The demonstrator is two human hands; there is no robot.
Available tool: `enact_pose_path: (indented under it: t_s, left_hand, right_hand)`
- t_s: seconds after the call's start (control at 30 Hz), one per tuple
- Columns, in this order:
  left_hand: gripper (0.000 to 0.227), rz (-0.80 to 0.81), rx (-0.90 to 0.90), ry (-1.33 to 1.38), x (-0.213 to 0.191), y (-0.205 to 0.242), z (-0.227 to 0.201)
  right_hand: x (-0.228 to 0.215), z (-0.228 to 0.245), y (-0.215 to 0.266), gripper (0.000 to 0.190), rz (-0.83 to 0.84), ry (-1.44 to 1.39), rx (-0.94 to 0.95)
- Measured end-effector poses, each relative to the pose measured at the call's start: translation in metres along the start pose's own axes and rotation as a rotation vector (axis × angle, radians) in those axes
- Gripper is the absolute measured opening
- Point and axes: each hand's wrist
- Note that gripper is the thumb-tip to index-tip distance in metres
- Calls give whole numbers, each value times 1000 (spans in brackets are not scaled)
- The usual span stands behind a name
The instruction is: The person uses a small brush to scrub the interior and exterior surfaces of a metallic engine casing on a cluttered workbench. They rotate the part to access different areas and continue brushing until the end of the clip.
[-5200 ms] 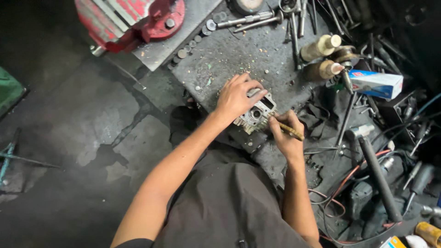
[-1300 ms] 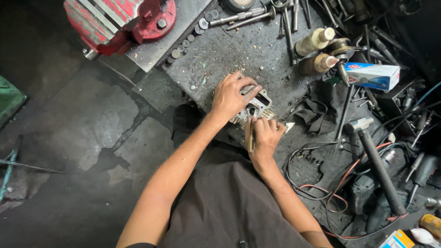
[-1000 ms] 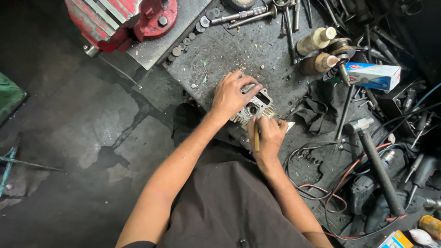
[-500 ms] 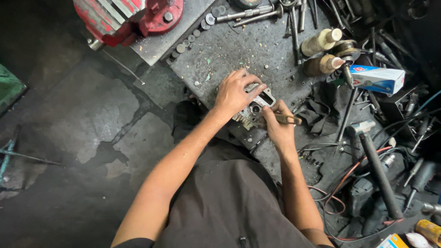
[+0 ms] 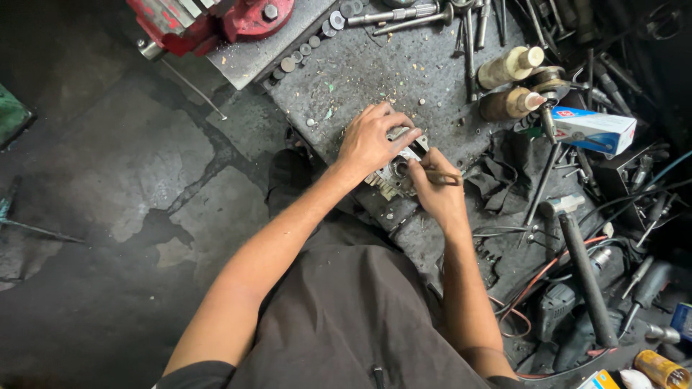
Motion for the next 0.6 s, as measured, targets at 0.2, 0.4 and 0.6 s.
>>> enact_pose_path:
  t_s: [0.2,0.4,0.6]
  left_hand:
    - [27,-25,12,-9,-1,1,2]
    - [28,-3,0,-9,-1,-1,3]
    - [28,1,-6,-13,0,0,2]
  right_hand:
    - [-8,-17,3,24,70,-307,31]
    - [6,-31,8,20,-36,-223,-52]
    - [7,-32,12,20,-58,-280,-50]
Point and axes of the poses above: each hand's wrist, its own y-axis away from the middle knuckle, its own x-axis out of the palm, z = x × y, and after that the axes turned 3 degrees about z, right-handed
